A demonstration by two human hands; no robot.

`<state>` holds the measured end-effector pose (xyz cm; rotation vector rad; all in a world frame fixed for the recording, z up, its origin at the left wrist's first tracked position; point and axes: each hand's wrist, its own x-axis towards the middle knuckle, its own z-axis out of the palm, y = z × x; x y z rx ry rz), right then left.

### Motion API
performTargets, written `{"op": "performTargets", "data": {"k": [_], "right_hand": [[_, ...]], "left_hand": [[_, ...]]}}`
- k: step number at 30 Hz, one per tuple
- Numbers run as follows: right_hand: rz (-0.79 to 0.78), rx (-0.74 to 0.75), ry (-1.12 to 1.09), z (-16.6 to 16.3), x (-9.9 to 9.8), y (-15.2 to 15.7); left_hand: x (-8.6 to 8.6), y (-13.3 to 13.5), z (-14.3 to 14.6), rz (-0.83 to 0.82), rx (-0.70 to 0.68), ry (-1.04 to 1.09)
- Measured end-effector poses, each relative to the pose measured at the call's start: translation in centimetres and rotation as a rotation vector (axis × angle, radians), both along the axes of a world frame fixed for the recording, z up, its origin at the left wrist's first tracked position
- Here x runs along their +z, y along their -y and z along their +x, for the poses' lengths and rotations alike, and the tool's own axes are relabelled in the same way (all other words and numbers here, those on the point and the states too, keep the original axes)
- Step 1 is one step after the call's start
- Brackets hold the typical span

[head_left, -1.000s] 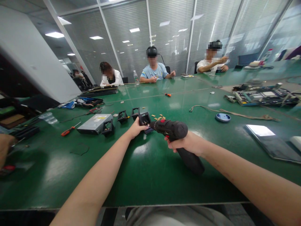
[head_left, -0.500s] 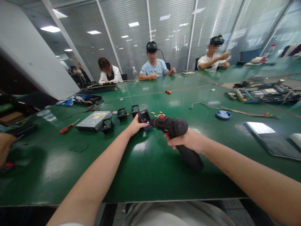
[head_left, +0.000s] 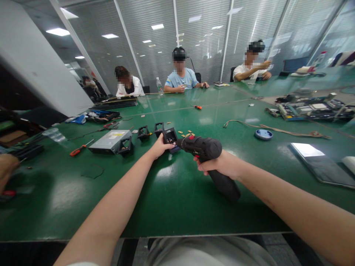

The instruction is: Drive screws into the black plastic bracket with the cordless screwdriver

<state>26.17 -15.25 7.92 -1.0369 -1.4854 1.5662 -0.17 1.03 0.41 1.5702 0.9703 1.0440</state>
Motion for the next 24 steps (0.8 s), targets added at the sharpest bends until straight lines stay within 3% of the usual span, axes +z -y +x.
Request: {"op": "performTargets", "data": {"k": [24], "right_hand": [[-0.036,0.002,-0.027,0.03,0.05,-0.08]], "left_hand": [[-0.36,-0.37,-0.58,-0.001,0.038,-0.043]]}}
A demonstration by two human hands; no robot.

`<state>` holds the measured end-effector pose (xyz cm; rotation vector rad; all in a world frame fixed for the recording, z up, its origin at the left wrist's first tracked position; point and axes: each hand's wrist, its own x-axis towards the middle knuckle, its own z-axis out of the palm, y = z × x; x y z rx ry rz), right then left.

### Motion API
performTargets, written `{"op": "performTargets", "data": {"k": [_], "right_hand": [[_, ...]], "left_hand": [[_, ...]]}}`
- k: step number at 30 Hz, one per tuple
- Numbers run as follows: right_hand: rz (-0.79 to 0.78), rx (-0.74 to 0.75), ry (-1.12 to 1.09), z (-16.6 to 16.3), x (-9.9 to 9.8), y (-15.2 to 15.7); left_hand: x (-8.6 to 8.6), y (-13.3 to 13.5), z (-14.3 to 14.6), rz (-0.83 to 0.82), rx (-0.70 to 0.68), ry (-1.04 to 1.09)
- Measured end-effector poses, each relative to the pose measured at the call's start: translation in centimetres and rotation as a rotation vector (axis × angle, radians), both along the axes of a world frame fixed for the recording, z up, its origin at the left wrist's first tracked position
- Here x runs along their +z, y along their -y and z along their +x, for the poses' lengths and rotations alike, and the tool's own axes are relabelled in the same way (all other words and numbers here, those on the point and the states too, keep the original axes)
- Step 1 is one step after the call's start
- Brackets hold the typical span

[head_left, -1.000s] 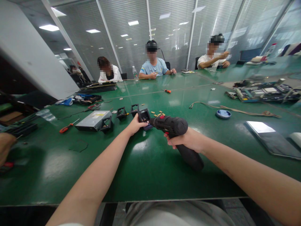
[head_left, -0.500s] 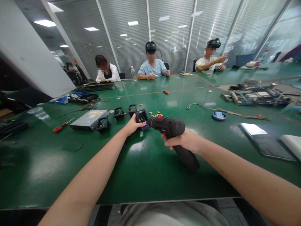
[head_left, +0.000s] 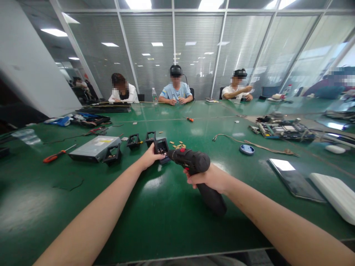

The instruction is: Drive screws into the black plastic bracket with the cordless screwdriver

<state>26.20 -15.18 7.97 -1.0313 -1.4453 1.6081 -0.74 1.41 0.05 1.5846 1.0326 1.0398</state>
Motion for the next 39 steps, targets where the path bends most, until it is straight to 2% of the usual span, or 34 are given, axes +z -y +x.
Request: {"op": "performTargets", "data": {"k": [23,39], "right_hand": [[-0.016,0.011,0.004,0.17,-0.46,-0.24],[-0.01,0.011,-0.002,0.15,-0.51,-0.19]], "left_hand": [[-0.63,-0.43,0.0,0.018,-0.025,0.017],[-0.22,-0.11,0.2,-0.001,-0.012,0.024]]}}
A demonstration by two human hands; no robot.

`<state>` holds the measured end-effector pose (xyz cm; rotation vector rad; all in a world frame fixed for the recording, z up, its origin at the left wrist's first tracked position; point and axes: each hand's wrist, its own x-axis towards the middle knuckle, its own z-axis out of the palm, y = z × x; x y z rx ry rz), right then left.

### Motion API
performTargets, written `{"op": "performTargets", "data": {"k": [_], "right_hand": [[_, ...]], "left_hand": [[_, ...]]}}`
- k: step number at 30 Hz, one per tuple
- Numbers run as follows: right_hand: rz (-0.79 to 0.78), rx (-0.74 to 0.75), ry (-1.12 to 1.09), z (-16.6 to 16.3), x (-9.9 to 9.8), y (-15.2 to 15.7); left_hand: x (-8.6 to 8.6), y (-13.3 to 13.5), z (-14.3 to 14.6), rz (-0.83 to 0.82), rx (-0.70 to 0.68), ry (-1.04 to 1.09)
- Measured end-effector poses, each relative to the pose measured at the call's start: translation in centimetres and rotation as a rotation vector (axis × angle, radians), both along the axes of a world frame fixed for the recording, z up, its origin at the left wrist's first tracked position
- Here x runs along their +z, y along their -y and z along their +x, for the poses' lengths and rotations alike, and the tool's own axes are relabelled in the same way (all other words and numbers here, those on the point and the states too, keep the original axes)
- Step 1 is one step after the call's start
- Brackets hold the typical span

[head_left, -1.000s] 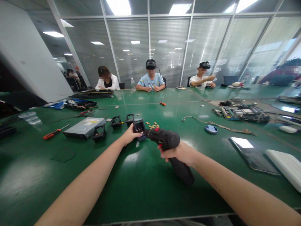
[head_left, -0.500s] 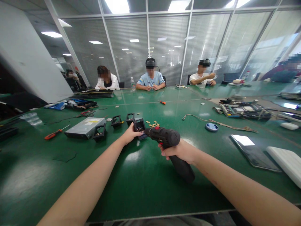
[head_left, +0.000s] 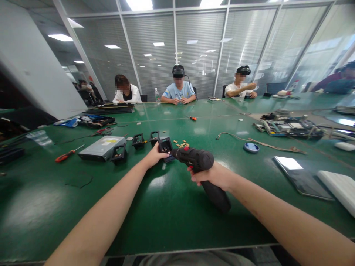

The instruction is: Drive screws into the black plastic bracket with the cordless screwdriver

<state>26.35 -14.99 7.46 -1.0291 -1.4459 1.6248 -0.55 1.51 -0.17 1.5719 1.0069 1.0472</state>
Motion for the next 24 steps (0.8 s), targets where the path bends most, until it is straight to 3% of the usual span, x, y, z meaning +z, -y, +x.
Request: {"op": "performTargets", "data": {"k": [24], "right_hand": [[-0.004,-0.009,-0.009,-0.04,-0.04,0.01]], "left_hand": [[-0.28,-0.41,-0.25,0.031,-0.04,-0.02]]}}
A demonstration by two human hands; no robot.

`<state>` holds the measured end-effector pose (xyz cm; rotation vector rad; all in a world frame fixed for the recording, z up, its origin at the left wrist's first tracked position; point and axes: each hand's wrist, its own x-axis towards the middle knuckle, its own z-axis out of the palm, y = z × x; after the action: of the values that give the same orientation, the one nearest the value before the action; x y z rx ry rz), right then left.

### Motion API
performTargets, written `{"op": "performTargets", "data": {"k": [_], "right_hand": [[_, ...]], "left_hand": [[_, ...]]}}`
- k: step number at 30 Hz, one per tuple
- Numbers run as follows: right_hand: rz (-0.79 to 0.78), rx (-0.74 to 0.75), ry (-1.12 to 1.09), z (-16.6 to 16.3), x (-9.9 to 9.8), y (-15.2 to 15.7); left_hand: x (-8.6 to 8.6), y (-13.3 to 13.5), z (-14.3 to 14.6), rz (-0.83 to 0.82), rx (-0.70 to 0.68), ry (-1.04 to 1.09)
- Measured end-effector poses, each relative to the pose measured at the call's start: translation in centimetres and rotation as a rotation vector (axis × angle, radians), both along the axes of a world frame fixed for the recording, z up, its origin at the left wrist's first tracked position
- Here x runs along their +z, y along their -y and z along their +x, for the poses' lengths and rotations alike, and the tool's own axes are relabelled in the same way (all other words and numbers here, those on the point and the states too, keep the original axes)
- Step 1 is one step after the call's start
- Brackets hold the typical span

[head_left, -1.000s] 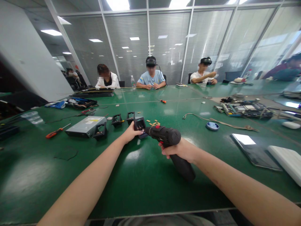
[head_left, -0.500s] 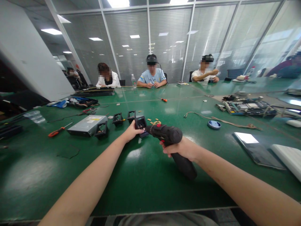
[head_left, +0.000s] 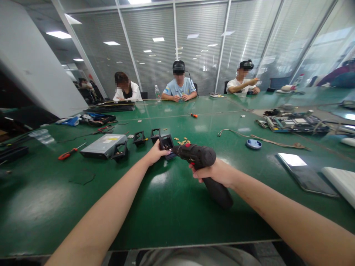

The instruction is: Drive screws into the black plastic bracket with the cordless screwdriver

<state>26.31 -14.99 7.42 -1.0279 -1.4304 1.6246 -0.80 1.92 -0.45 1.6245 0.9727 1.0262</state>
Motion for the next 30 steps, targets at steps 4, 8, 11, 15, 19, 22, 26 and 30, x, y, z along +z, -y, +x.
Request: {"op": "performTargets", "data": {"k": [4,8,11,15,19,22,26,30], "right_hand": [[0.0,-0.005,-0.001,0.01,0.05,0.02],[-0.011,-0.005,-0.006,0.0,0.08,-0.02],[-0.015,-0.005,-0.005,0.01,0.07,-0.07],[-0.011,0.001,-0.002,0.05,0.13,-0.06],[-0.007,0.003,-0.001,0.08,0.32,0.1],[0.007,0.0,0.011,0.1,0.42,0.21],[0.024,-0.001,0.006,0.08,0.39,0.23],[0.024,-0.001,0.0,0.08,0.48,0.29]], "left_hand": [[0.08,0.07,0.14,0.006,0.005,0.008],[0.06,0.06,0.14,-0.001,0.009,0.017],[0.04,0.05,0.14,-0.006,0.01,0.02],[0.1,0.14,0.32,-0.021,0.018,0.044],[0.3,0.35,0.52,-0.035,0.027,0.044],[0.5,0.49,0.62,-0.032,0.031,0.037],[0.79,0.66,0.7,-0.033,0.026,0.031],[0.93,0.79,0.69,-0.029,0.025,0.017]]}}
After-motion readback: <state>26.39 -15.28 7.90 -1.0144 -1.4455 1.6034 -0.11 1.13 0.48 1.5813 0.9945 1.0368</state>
